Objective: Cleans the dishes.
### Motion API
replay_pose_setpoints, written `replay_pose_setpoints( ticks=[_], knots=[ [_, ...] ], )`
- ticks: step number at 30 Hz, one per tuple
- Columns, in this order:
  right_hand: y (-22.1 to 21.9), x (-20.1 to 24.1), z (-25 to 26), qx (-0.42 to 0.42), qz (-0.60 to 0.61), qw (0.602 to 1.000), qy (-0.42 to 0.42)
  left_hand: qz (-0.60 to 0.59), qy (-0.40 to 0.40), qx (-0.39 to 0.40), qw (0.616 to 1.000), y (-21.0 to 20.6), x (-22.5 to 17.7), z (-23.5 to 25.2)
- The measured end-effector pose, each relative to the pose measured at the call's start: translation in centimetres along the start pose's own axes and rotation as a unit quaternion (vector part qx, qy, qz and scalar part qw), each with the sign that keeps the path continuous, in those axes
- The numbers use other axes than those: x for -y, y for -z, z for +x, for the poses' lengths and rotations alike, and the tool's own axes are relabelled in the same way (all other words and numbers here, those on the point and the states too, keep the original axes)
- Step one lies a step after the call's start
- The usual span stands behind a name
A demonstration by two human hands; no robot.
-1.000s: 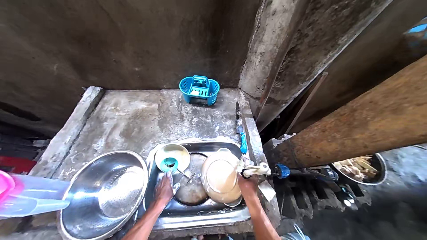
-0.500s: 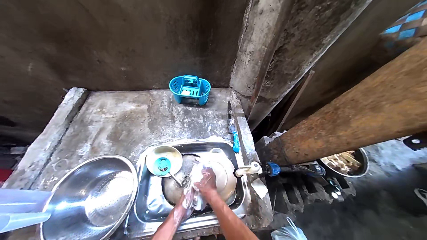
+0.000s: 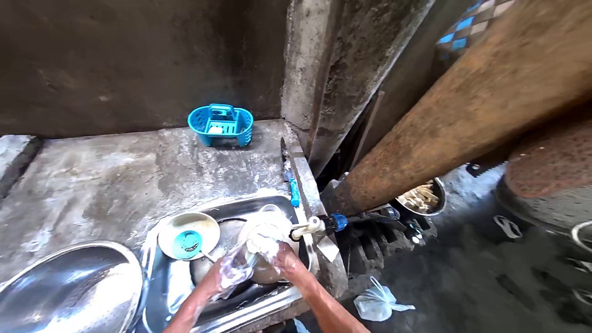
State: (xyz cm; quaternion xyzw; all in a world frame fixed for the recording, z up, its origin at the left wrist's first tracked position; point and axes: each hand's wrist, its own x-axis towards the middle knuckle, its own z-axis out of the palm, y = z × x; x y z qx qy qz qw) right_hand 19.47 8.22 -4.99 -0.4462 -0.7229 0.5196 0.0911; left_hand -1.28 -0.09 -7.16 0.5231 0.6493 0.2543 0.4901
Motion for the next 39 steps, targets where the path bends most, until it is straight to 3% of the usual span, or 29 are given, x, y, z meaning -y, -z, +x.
replay_pose_setpoints(
  ticks=[3, 6, 9, 12, 16, 19, 22, 25, 27, 29, 32, 35, 37, 39],
  knots=[
    [1.7, -1.1, -0.9, 0.012, 0.066, 0.998, 0.005, -0.029, -0.033, 0.064, 0.997, 0.8, 0.2, -0.1],
    [1.9, -1.1, -0.5, 0.07, 0.055, 0.992, -0.09, -0.027, -0.043, 0.117, 0.992, 0.1, -0.5, 0.2],
    [1.8, -0.3, -0.1, 0.108, 0.009, 0.982, -0.153, 0.054, -0.053, 0.128, 0.989, -0.8, -0.9, 0.5],
    [1.2, -3.1, -0.5, 0.2, 0.151, 0.955, -0.158, 0.248, -0.105, 0.1, 0.958, -1.2, -1.9, -0.6],
    [-0.2, -6.3, -0.8, 0.335, 0.369, 0.862, -0.089, 0.403, -0.225, 0.036, 0.886, -1.7, -2.3, -1.1],
    [-1.1, -4.7, -1.2, 0.227, 0.357, 0.889, -0.178, 0.437, -0.252, 0.004, 0.863, -2.2, -2.2, -1.3],
    [-1.4, -2.5, -0.5, 0.089, 0.295, 0.911, -0.275, 0.387, -0.179, -0.033, 0.904, -3.0, -0.9, -1.3],
    [-1.5, -2.3, 0.1, -0.003, 0.267, 0.926, -0.266, 0.291, -0.1, -0.053, 0.95, -3.6, 0.7, -2.0],
    [-0.4, -2.3, 0.3, -0.055, 0.247, 0.935, -0.248, 0.275, -0.066, -0.047, 0.958, -3.4, 2.7, -2.5],
    [0.7, -2.2, 0.4, -0.062, 0.179, 0.955, -0.229, 0.272, -0.017, -0.004, 0.962, -2.9, 4.8, -2.9],
    [1.9, -1.2, 0.3, 0.007, 0.058, 0.983, -0.171, 0.27, 0.007, 0.037, 0.962, -2.4, 5.7, -3.1],
    [1.3, -2.1, 0.0, -0.006, 0.085, 0.99, -0.113, 0.257, -0.006, 0.061, 0.965, -2.1, 5.8, -3.1],
    [0.8, -2.9, -0.4, -0.042, 0.167, 0.981, -0.093, 0.239, -0.038, 0.027, 0.97, -1.3, 5.7, -3.0],
    [0.3, -3.2, -1.0, -0.078, 0.232, 0.966, -0.082, 0.232, -0.039, -0.107, 0.966, 0.4, 5.9, -2.3]
  ],
)
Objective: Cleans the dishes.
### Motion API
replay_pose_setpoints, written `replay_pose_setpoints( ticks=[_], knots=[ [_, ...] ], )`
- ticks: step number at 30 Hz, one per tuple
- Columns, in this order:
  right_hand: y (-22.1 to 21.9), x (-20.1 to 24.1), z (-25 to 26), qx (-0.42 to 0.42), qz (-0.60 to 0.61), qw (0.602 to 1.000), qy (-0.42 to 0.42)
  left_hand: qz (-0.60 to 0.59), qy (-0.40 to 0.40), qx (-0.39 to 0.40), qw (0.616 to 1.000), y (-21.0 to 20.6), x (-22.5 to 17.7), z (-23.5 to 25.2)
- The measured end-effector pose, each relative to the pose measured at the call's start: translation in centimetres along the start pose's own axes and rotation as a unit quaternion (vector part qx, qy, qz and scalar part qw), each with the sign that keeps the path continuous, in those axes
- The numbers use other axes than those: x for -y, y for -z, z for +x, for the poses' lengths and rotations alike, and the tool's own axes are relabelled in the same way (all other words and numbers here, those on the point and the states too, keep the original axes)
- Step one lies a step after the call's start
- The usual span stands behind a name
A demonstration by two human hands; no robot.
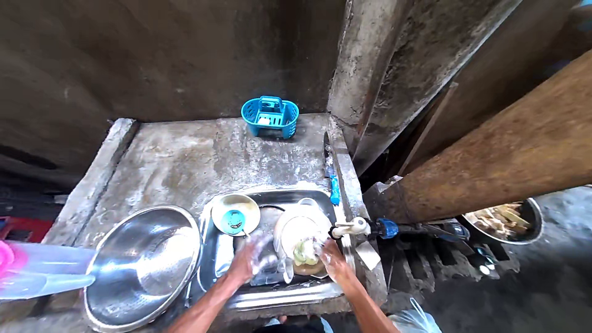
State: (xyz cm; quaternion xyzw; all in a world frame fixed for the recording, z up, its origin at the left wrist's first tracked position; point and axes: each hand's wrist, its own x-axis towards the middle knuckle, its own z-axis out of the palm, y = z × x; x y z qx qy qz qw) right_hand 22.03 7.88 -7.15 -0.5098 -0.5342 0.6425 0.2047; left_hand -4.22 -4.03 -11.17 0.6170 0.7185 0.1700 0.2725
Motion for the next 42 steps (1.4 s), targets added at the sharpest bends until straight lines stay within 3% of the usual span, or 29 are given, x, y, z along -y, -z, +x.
replay_pose_setpoints(
  ticks=[2, 3, 6, 8, 10, 12, 14, 16, 19, 21, 24, 25, 27, 29, 31, 35, 38, 40, 42],
  knots=[
    [-0.2, -0.5, -0.4, -0.024, 0.022, 0.999, 0.001, 0.067, 0.081, -0.135, 0.985, 1.2, 2.0, 2.0],
    [-0.3, -0.8, -0.5, -0.032, 0.029, 0.999, 0.0, 0.105, 0.126, -0.161, 0.973, 1.6, 3.1, 3.2],
    [-0.5, -1.3, -0.8, -0.055, 0.093, 0.994, -0.007, 0.181, 0.249, -0.097, 0.947, 2.6, 4.6, 5.9],
    [-0.5, -1.7, -1.0, -0.075, 0.205, 0.976, -0.005, 0.191, 0.293, -0.064, 0.935, 2.7, 4.8, 6.6],
    [-0.5, -1.6, -0.7, -0.081, 0.368, 0.926, -0.02, 0.138, 0.312, -0.063, 0.938, 2.9, 4.5, 6.3],
    [0.1, -1.3, -0.2, -0.051, 0.473, 0.879, -0.01, -0.004, 0.276, -0.109, 0.955, 2.8, 3.3, 5.3],
    [0.5, -1.2, -0.4, -0.032, 0.472, 0.881, 0.015, -0.165, 0.197, -0.154, 0.954, 1.8, 0.7, 4.5],
    [0.7, -1.2, -1.8, -0.047, 0.345, 0.937, 0.036, -0.297, 0.167, -0.129, 0.931, 0.5, -2.9, 3.9],
    [0.6, 1.6, -3.9, 0.004, 0.002, 0.998, 0.065, -0.455, 0.175, -0.067, 0.87, -1.3, -7.8, 4.2],
    [-0.2, 5.3, -6.6, -0.002, -0.249, 0.965, 0.087, -0.523, 0.206, -0.027, 0.827, -2.5, -10.3, 4.7],
    [-0.9, 10.3, -10.0, -0.214, -0.39, 0.849, 0.286, -0.544, 0.207, 0.029, 0.813, -2.7, -14.4, 5.1],
    [-0.3, 12.0, -10.3, -0.262, -0.42, 0.813, 0.306, -0.539, 0.198, 0.039, 0.818, -2.9, -15.5, 5.3],
    [1.3, 15.1, -10.4, -0.253, -0.515, 0.791, 0.21, -0.527, 0.171, 0.04, 0.831, -3.9, -17.0, 6.1],
    [2.3, 18.0, -10.1, -0.13, -0.561, 0.817, 0.024, -0.532, 0.123, 0.043, 0.837, -4.2, -18.1, 6.6],
    [2.9, 18.6, -9.4, -0.069, -0.573, 0.816, -0.02, -0.537, 0.065, 0.051, 0.839, -3.3, -19.0, 6.7],
    [4.9, 15.8, -8.8, -0.08, -0.51, 0.848, 0.12, -0.539, 0.04, 0.053, 0.84, -1.7, -20.8, 7.7],
    [6.1, 11.2, -8.8, -0.142, -0.317, 0.896, 0.278, -0.531, 0.037, 0.055, 0.844, -4.1, -19.2, 9.3],
    [5.3, 7.9, -9.5, -0.201, -0.138, 0.928, 0.284, -0.494, 0.06, 0.048, 0.866, -4.8, -18.1, 10.1],
    [3.7, 4.1, -8.9, -0.27, -0.037, 0.945, 0.181, -0.464, 0.099, 0.025, 0.88, -5.5, -17.3, 10.0]
  ],
)
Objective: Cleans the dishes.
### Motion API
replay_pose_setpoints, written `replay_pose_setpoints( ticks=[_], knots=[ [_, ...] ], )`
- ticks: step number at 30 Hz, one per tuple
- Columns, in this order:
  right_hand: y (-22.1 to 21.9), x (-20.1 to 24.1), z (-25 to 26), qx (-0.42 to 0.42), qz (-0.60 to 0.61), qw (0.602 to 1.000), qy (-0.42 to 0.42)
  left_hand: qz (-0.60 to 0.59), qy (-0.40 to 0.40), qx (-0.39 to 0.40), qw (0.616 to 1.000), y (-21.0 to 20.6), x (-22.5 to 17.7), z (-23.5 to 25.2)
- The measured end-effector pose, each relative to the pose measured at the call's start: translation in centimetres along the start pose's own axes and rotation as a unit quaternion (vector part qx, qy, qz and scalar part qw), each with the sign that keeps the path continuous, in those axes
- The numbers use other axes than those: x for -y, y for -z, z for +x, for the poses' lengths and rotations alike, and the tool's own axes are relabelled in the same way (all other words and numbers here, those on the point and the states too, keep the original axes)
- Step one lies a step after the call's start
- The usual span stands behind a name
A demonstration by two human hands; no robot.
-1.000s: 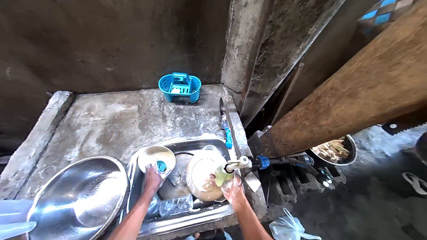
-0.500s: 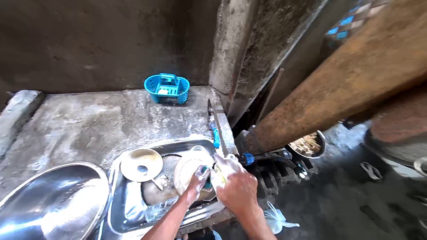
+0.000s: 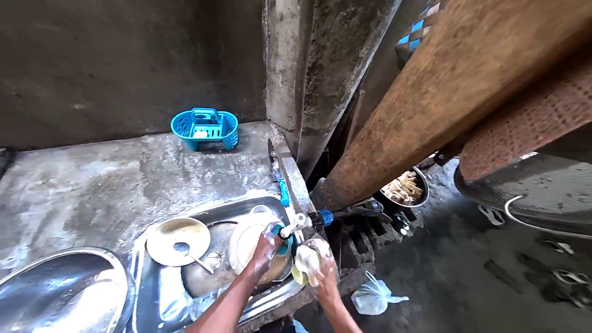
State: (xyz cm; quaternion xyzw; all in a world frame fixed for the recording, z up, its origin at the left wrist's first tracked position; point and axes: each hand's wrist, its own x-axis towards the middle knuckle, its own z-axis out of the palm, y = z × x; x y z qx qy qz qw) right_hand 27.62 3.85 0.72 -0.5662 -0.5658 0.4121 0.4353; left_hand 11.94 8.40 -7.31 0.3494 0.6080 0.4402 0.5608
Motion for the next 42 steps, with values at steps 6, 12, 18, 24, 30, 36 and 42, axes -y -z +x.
replay_pose_setpoints(
  ticks=[6, 12, 18, 24, 30, 36, 42],
  knots=[
    [-6.4, -4.3, 2.9, -0.049, -0.047, 0.982, -0.174, 0.064, -0.057, -0.088, 0.992, 0.3, 0.5, -2.6],
    [-9.8, -4.4, 5.0, -0.008, -0.146, 0.971, -0.189, -0.194, -0.029, -0.177, 0.964, 0.7, 1.7, -2.3],
    [-9.4, -3.2, 4.6, -0.012, 0.06, 0.987, -0.151, -0.138, 0.006, -0.278, 0.951, 3.9, 1.5, -0.5],
    [-8.9, -2.9, 4.3, 0.146, -0.087, 0.972, -0.164, -0.337, 0.053, -0.094, 0.935, 2.5, 0.0, -1.6],
    [-10.5, -3.1, 4.8, 0.092, -0.14, 0.974, -0.15, -0.273, 0.007, -0.166, 0.948, 0.1, 0.8, -1.0],
    [-9.0, -3.9, 6.4, 0.364, -0.163, 0.917, 0.009, -0.301, 0.041, -0.118, 0.945, 3.9, 0.2, 1.2],
    [-11.9, -5.3, 7.4, 0.211, -0.277, 0.923, 0.164, -0.233, 0.051, -0.174, 0.956, 2.4, 0.2, -0.2]
  ],
)
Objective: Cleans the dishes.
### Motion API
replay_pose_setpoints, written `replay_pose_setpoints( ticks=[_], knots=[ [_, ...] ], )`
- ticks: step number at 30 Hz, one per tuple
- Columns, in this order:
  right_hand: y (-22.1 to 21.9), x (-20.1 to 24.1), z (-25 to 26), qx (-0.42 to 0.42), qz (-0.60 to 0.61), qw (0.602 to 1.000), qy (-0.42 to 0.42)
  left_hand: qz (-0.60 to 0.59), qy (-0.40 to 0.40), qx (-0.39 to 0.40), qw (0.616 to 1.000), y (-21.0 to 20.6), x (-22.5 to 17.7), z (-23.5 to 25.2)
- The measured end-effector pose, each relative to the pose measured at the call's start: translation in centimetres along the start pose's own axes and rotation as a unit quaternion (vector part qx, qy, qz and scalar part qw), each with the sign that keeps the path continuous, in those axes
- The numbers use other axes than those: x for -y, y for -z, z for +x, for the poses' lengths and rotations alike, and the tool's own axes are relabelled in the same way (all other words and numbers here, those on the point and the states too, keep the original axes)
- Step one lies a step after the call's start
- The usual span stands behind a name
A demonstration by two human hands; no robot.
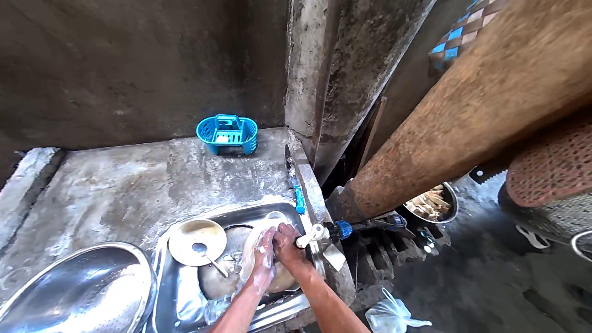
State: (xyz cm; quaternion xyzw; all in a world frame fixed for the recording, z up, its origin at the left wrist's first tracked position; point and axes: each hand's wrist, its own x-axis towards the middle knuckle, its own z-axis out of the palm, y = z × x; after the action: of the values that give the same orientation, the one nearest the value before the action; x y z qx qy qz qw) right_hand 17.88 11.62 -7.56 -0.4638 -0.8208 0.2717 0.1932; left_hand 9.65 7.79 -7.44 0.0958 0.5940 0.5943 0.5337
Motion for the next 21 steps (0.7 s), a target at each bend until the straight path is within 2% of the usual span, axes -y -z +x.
replay_pose_setpoints(
  ticks=[3, 6, 10, 12, 13, 14, 16, 17, 18, 19, 21],
  knots=[
    [1.0, 1.3, 0.2, 0.126, -0.013, 0.987, -0.097, 0.059, -0.044, -0.003, 0.997, 0.4, -0.4, 0.4],
    [1.4, 1.9, 1.0, 0.204, 0.056, 0.965, -0.156, 0.108, -0.085, 0.0, 0.991, 0.8, -0.8, 1.2],
    [1.8, 0.3, 1.5, 0.236, 0.207, 0.943, -0.109, 0.127, -0.104, 0.026, 0.986, 1.2, -0.6, 1.7],
    [1.1, -1.1, 1.3, 0.204, 0.283, 0.934, -0.081, 0.126, -0.108, 0.05, 0.985, 1.4, -0.6, 1.9],
    [0.9, -1.3, 1.1, 0.178, 0.334, 0.921, -0.092, 0.111, -0.107, 0.056, 0.987, 1.4, -0.6, 2.1],
    [1.0, -0.9, 0.7, 0.147, 0.395, 0.898, -0.123, 0.083, -0.1, 0.059, 0.99, 1.4, -0.5, 2.2],
    [0.3, 0.4, -0.2, 0.018, 0.512, 0.831, -0.216, 0.042, -0.066, 0.035, 0.996, 1.2, -0.3, 2.6],
    [0.1, 1.3, -0.7, -0.053, 0.545, 0.796, -0.258, 0.026, -0.044, 0.019, 0.999, 0.9, -0.1, 2.9],
    [0.5, 2.4, -1.0, -0.089, 0.543, 0.784, -0.286, 0.005, -0.03, 0.007, 1.0, 0.5, 0.1, 3.1],
    [0.8, 3.7, -1.2, -0.097, 0.493, 0.813, -0.293, -0.013, -0.035, 0.006, 0.999, 0.2, 0.2, 3.2],
    [0.6, 6.0, -2.3, -0.079, 0.345, 0.91, -0.214, -0.017, -0.076, 0.028, 0.997, 0.0, 0.1, 3.1]
  ],
)
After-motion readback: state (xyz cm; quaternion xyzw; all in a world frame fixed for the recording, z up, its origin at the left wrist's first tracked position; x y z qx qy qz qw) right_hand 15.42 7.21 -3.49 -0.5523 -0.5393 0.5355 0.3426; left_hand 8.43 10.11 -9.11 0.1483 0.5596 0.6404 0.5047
